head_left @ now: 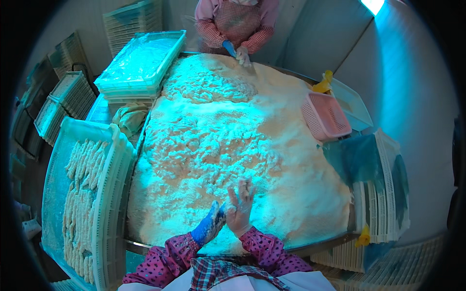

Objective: The person repeatedly takes small portions of dough from a large pile, rolls them into elongated shapes, and places them into a tray. Another person works alongside at the same table, performing similar actions.

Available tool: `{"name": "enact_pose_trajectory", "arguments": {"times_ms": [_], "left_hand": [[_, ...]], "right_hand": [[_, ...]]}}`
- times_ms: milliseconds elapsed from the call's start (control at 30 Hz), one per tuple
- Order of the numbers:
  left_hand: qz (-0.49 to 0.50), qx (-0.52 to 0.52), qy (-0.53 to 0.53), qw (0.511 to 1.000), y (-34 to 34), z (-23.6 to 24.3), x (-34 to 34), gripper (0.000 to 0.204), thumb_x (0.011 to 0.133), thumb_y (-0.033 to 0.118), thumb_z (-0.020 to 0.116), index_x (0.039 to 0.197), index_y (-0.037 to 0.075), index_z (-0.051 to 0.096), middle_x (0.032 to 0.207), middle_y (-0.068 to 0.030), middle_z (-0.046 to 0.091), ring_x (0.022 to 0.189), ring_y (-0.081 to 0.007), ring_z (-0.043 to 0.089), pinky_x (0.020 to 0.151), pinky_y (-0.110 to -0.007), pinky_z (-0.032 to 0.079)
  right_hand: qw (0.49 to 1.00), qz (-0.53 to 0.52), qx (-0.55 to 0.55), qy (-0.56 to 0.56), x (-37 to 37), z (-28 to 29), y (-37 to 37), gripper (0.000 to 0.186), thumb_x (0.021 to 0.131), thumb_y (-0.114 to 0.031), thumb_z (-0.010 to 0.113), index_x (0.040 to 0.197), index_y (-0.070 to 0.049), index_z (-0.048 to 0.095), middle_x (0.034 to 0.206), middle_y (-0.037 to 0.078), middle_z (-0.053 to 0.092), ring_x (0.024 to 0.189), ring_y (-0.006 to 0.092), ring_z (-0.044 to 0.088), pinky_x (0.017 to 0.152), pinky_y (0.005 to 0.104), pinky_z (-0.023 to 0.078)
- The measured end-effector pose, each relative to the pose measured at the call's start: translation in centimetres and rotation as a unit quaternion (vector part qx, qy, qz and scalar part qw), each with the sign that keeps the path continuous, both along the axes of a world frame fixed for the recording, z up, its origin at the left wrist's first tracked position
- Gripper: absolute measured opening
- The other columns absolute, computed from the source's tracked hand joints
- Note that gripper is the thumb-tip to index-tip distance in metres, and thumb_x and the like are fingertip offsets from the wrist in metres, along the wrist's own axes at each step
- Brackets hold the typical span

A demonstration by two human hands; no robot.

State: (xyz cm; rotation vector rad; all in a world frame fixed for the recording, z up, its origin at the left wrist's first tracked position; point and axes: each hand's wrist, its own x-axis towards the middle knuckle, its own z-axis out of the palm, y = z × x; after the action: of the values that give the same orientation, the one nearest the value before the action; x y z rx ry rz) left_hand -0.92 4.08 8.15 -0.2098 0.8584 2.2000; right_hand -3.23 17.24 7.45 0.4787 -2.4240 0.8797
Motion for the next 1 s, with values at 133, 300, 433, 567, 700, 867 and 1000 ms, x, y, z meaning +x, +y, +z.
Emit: {"name": "enact_pose_trajectory", "arguments": {"times_ms": [133, 300, 433, 567, 700, 867, 1000], "left_hand": [[0.331, -0.021, 0.416, 0.846, 4.1, -3.7, 1.5, 0.057, 0.098, 0.035, 0.033, 0.146, 0.009, 0.016, 0.147, -0.0113, 0.028, 0.137, -0.0263, 0.023, 0.111, -0.042, 0.023], [0.062, -0.074, 0.118, 0.988, 0.3, -6.2, 1.0, 0.064, 0.096, 0.034, 0.038, 0.148, 0.009, 0.009, 0.152, -0.0101, 0.014, 0.14, -0.022, 0.008, 0.113, -0.033, 0.008], [0.126, -0.241, 0.254, 0.928, 4.4, -10.4, -1.8, 0.05, 0.098, 0.044, 0.03, 0.129, 0.007, 0.041, 0.122, -0.0164, 0.051, 0.11, -0.0257, 0.052, 0.091, -0.038, 0.041], [-0.083, -0.654, 0.399, 0.638, 0.3, -5.9, -0.1, 0.044, 0.093, 0.05, 0.037, 0.094, 0.01, 0.055, 0.074, -0.0181, 0.061, 0.066, -0.0358, 0.06, 0.057, -0.045, 0.046], [-0.012, -0.526, 0.246, 0.814, 0.0, -9.5, 0.3, 0.048, 0.093, 0.053, 0.035, 0.099, 0.01, 0.056, 0.076, -0.0133, 0.064, 0.067, -0.0307, 0.062, 0.056, -0.044, 0.045], [0.103, -0.043, 0.054, 0.992, 1.8, -6.4, 2.1, 0.059, 0.097, 0.043, 0.036, 0.143, 0.011, 0.02, 0.138, -0.0098, 0.03, 0.122, -0.0217, 0.036, 0.096, -0.038, 0.036], [0.17, -0.085, 0.122, 0.974, 1.2, -8.8, 3.7, 0.059, 0.099, 0.034, 0.035, 0.147, 0.01, 0.01, 0.149, -0.0096, 0.019, 0.133, -0.023, 0.027, 0.106, -0.037, 0.03]], "right_hand": [[0.973, 0.222, -0.064, 0.012, 3.0, 0.8, -3.7, 0.046, 0.094, -0.041, 0.034, 0.128, -0.017, 0.053, 0.14, 0.015, 0.039, 0.135, 0.0368, 0.026, 0.109, 0.0545, 0.013], [0.97, 0.01, -0.208, -0.127, 1.3, -0.2, -2.1, 0.051, 0.099, -0.037, 0.031, 0.14, -0.007, 0.036, 0.15, 0.014, 0.02, 0.14, 0.0312, 0.012, 0.111, 0.0432, 0.014], [0.947, 0.126, -0.246, -0.163, 3.3, 1.1, -2.6, 0.067, 0.096, -0.054, 0.015, 0.144, -0.01, 0.029, 0.15, 0.015, 0.022, 0.14, 0.0325, 0.014, 0.112, 0.0446, 0.01], [0.944, -0.135, -0.27, -0.133, 1.9, 0.0, 1.2, 0.063, 0.097, -0.049, 0.019, 0.143, -0.007, 0.029, 0.149, 0.016, 0.024, 0.139, 0.0334, 0.016, 0.112, 0.0445, 0.011], [0.973, -0.089, -0.185, -0.109, 0.9, 0.9, 1.3, 0.06, 0.098, -0.044, 0.022, 0.142, -0.004, 0.029, 0.148, 0.018, 0.025, 0.139, 0.0343, 0.018, 0.112, 0.0445, 0.012], [0.988, 0.063, 0.023, -0.139, 3.4, -0.6, -1.6, 0.053, 0.098, -0.036, 0.027, 0.14, -0.006, 0.034, 0.146, 0.017, 0.029, 0.138, 0.0355, 0.02, 0.111, 0.0461, 0.012], [0.98, 0.146, -0.061, -0.125, 2.6, 0.2, -2.3, 0.053, 0.097, -0.036, 0.031, 0.14, -0.005, 0.035, 0.144, 0.017, 0.032, 0.136, 0.0361, 0.023, 0.111, 0.0461, 0.015]]}}
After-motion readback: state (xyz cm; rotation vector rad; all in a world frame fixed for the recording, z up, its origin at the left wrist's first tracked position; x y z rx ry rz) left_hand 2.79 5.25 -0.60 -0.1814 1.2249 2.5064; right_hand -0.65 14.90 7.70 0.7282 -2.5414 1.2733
